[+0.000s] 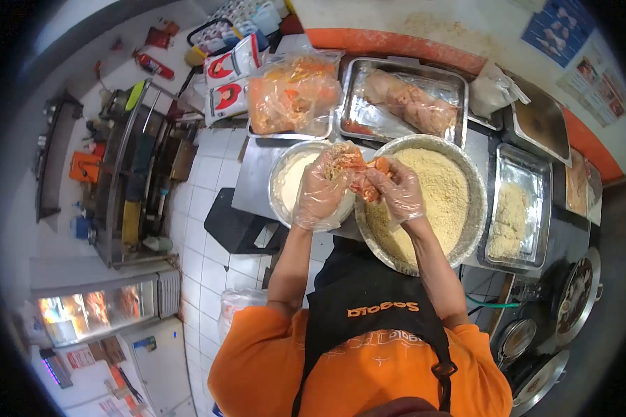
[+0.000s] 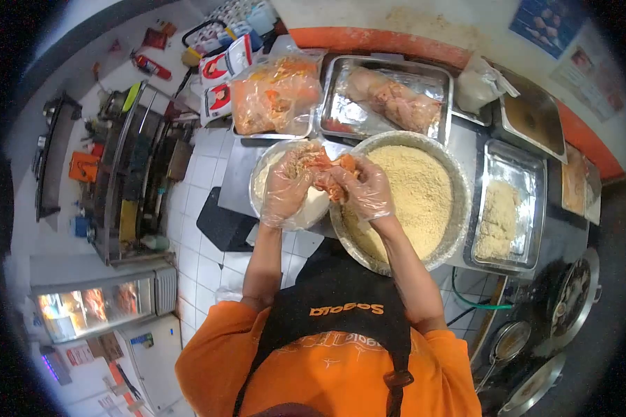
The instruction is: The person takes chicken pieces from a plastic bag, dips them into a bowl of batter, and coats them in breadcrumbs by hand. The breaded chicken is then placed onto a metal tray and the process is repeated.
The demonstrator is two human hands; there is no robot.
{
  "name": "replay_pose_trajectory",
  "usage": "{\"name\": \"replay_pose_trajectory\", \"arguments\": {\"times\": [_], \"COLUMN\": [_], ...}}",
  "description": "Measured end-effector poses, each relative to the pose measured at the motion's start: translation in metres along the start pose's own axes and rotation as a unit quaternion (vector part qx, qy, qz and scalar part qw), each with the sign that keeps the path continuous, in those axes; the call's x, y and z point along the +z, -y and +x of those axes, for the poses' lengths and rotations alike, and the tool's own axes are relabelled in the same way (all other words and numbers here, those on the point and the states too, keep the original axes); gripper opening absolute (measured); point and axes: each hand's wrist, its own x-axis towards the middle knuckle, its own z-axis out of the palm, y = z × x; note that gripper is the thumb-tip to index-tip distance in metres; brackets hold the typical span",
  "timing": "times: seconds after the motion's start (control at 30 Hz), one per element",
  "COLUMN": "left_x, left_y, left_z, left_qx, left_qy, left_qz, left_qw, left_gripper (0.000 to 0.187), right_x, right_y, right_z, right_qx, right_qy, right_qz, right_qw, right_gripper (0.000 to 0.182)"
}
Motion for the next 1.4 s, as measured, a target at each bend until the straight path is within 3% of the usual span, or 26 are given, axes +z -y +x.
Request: {"name": "replay_pose_trajectory", "arguments": {"times": [0.07,0.13,0.2,0.4,0.43,0.5,0.77,0.93,1.03,1.13,1.17,1.2,1.23,1.27,1.33,1.4], "left_x": [-0.009,-0.017,-0.016,-0.018,-0.021,-0.032,-0.039,-0.056,-0.074,-0.1,-0.098,-0.096,-0.094,-0.092,-0.093,-0.098], "left_y": [-0.003,-0.001,-0.008,0.001,0.003,0.004,0.011,0.016,0.0,0.023,0.019,0.024,0.035,0.047,0.081,0.12], "left_z": [-0.008,-0.013,-0.016,-0.023,-0.022,-0.021,-0.024,-0.02,-0.014,-0.004,-0.004,-0.005,-0.005,-0.005,-0.018,-0.033], "left_qx": [0.038,0.019,-0.071,-0.194,-0.193,-0.161,-0.111,-0.12,-0.111,-0.073,-0.104,-0.107,-0.076,-0.043,-0.037,0.113], "left_qy": [0.013,0.011,0.02,0.02,0.022,0.03,-0.022,-0.062,-0.031,0.012,0.016,0.014,0.044,0.074,0.103,0.103], "left_qz": [0.123,0.11,-0.075,-0.28,-0.281,-0.087,-0.098,-0.132,-0.01,0.113,0.196,0.196,0.386,0.56,0.565,0.518], "left_qw": [0.992,0.994,0.994,0.94,0.94,0.983,0.989,0.982,0.993,0.991,0.975,0.975,0.918,0.824,0.818,0.842], "left_gripper": [0.032,0.032,0.034,0.036,0.036,0.041,0.031,0.027,0.027,0.028,0.024,0.024,0.021,0.019,0.019,0.02], "right_x": [0.005,0.01,0.014,0.007,0.005,0.004,0.019,0.016,0.005,-0.012,-0.022,-0.029,-0.033,-0.04,-0.058,-0.071], "right_y": [0.002,0.005,0.003,-0.008,-0.01,-0.014,-0.037,-0.038,-0.045,-0.042,-0.037,-0.032,-0.024,-0.024,-0.024,-0.018], "right_z": [-0.005,-0.008,-0.008,-0.006,-0.004,-0.002,0.006,0.004,-0.004,-0.013,-0.017,-0.021,-0.026,-0.028,-0.031,-0.036], "right_qx": [-0.044,-0.055,-0.032,-0.047,-0.052,-0.057,-0.039,-0.04,-0.031,-0.017,0.004,0.025,0.041,0.041,0.031,0.031], "right_qy": [-0.034,-0.019,-0.072,-0.057,-0.054,-0.054,-0.119,-0.088,-0.077,-0.089,-0.089,-0.089,-0.122,-0.121,-0.177,-0.196], "right_qz": [-0.004,0.046,0.074,0.117,0.102,0.087,0.005,-0.045,-0.02,0.017,-0.006,-0.028,-0.018,-0.018,-0.013,-0.012], "right_qw": [0.998,0.997,0.994,0.99,0.992,0.993,0.992,0.994,0.996,0.996,0.996,0.995,0.992,0.992,0.984,0.98], "right_gripper": [0.022,0.02,0.019,0.021,0.021,0.02,0.023,0.032,0.036,0.037,0.035,0.034,0.029,0.029,0.027,0.026]}}
